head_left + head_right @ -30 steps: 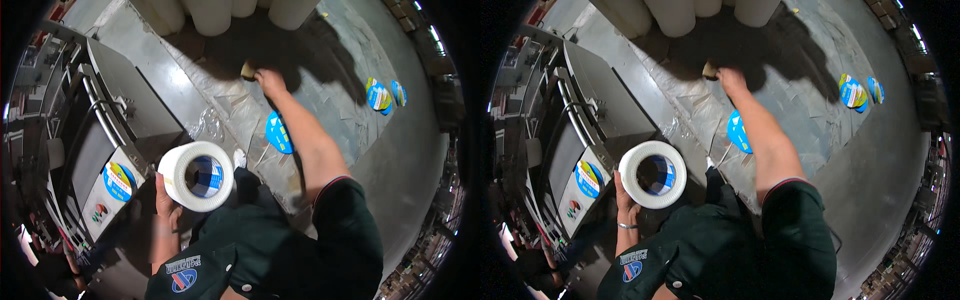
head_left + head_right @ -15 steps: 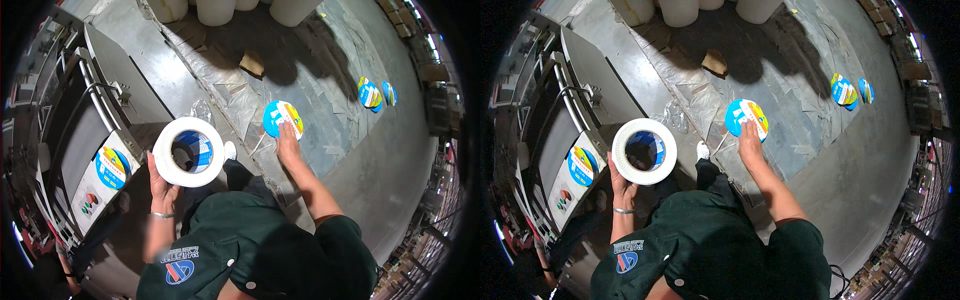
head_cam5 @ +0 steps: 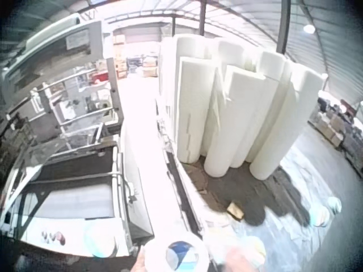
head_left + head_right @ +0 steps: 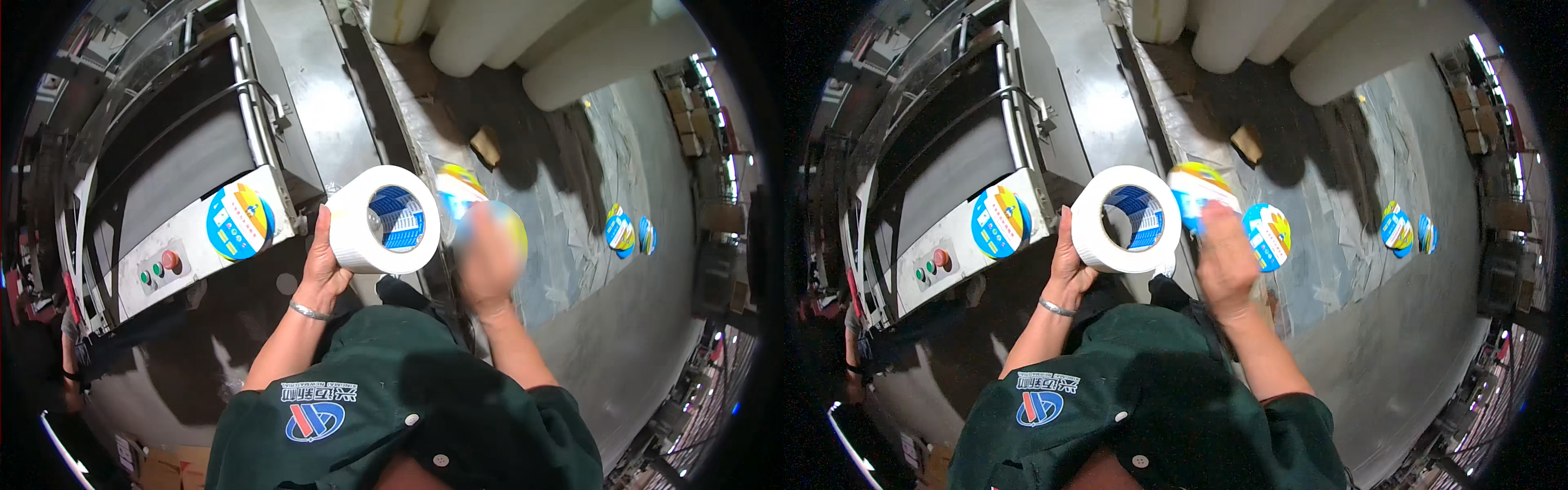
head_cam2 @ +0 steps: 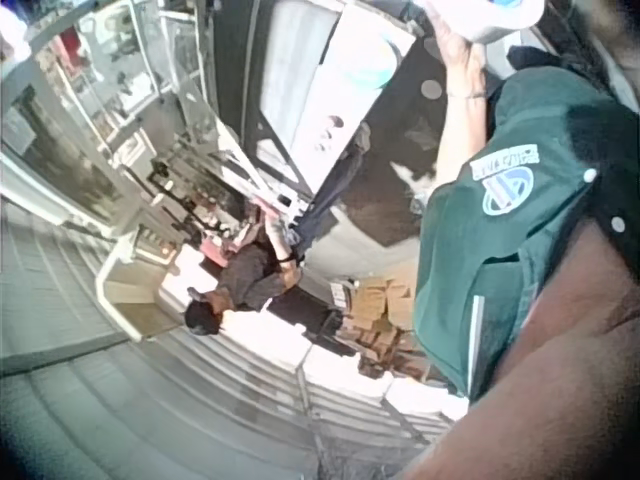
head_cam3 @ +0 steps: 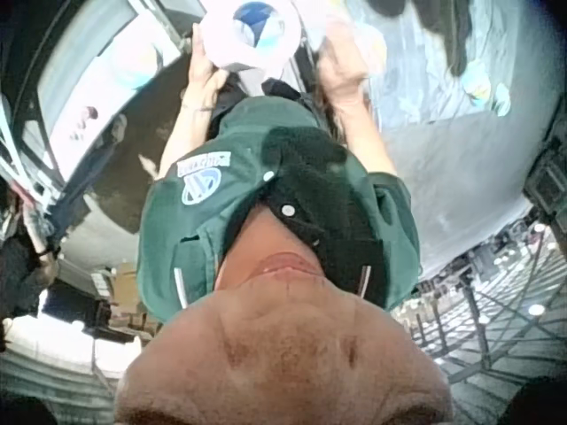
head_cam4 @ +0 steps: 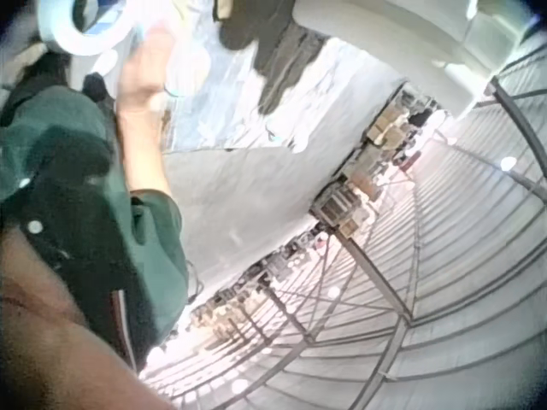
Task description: Apply circular labels to rolls of building mesh material.
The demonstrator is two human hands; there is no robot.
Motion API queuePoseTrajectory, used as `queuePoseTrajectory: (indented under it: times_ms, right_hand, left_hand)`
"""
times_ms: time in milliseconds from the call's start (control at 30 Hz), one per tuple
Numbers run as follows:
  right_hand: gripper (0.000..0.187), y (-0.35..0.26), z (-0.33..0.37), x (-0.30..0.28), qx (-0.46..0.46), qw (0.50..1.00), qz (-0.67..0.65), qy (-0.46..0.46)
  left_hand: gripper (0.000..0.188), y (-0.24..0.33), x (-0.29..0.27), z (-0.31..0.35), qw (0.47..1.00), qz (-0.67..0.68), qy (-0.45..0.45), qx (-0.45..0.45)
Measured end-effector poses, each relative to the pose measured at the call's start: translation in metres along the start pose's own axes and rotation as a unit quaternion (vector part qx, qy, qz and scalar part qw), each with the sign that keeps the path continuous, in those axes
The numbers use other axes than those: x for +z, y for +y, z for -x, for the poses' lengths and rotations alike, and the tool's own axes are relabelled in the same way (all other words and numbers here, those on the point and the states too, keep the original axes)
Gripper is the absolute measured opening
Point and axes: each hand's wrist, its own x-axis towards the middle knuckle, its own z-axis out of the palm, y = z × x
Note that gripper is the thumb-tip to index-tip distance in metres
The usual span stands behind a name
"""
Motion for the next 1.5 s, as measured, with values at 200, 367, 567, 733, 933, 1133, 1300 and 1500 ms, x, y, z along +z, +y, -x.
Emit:
queuePoseTrajectory:
  times_ms: [200,367,567,733,933,1133,1300,1500]
  right_hand:
    - [0.045,-0.094,-0.041,0.068,-0.128,0.972,-0.143,-0.138]
    - [0.049,-0.152,-0.080,0.118,-0.170,0.944,-0.183,-0.214]
    - [0.067,-0.228,-0.174,0.168,-0.273,0.895,-0.091,-0.341]
    - [0.064,-0.273,-0.228,0.255,-0.242,0.891,-0.224,-0.311]
    - [0.067,-0.328,-0.305,0.393,-0.144,0.954,-0.218,-0.144]
    - [0.071,-0.339,-0.394,0.541,-0.099,0.989,0.061,-0.088]
    - [0.088,-0.375,-0.392,0.583,-0.084,0.980,0.124,-0.134]
    - [0.087,-0.385,-0.402,0.560,-0.049,0.969,-0.004,-0.240]
  left_hand:
    - [0.080,0.065,-0.025,0.007,0.998,0.020,-0.052,0.018]
    - [0.083,0.132,-0.055,0.023,0.993,0.041,-0.063,0.086]
    - [0.090,0.228,-0.085,0.040,0.991,0.042,-0.078,0.101]
    - [0.089,0.308,-0.096,0.040,0.982,0.049,-0.075,0.169]
    - [0.100,0.381,-0.093,0.041,0.928,-0.168,0.035,0.332]
    - [0.093,0.430,-0.125,0.054,0.896,-0.224,0.112,0.368]
    - [0.083,0.443,-0.146,0.073,0.903,-0.177,0.133,0.369]
    - [0.069,0.440,-0.122,0.076,0.911,-0.196,0.118,0.343]
